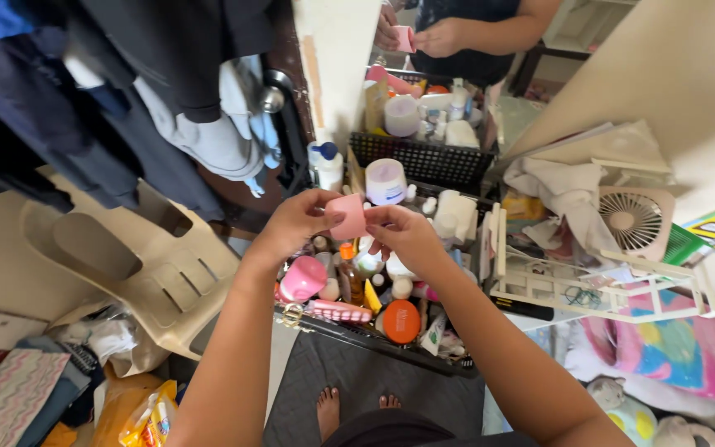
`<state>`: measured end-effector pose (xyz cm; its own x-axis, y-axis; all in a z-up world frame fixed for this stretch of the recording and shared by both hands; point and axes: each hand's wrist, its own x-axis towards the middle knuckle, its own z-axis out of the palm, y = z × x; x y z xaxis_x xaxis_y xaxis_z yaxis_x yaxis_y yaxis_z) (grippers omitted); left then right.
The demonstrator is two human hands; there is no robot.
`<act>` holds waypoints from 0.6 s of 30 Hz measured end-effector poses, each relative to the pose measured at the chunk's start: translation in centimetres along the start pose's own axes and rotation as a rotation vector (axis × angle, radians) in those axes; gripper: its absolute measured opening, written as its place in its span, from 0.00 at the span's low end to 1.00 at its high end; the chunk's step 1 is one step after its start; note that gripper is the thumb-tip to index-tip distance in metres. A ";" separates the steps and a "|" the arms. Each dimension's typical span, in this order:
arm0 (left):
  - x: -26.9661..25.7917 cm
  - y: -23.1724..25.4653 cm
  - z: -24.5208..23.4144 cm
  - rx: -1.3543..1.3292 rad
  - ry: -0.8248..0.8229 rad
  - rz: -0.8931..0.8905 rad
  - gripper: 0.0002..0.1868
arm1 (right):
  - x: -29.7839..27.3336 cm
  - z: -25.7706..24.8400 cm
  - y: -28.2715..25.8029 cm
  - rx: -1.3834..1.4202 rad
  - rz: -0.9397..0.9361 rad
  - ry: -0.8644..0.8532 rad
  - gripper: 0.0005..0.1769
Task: The person uses a handheld blower to remove dust from a dark plastic mat on a dresser, then wipes the mat with a tissue. The person also moves a basket of toiletries and a bag of wipes to clear the workspace.
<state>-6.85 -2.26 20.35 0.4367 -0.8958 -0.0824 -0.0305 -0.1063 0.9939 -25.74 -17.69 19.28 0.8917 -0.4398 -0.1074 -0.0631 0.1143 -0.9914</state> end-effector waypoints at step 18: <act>-4.7 -10.0 -0.2 0.043 0.079 -0.098 0.25 | -3.9 4.2 9.4 -0.711 -0.036 0.051 0.23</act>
<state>-8.38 3.12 10.86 0.5091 -0.8436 -0.1707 -0.0223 -0.2112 0.9772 -27.91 -11.20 10.67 0.8778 -0.4752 -0.0599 -0.3265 -0.5021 -0.8008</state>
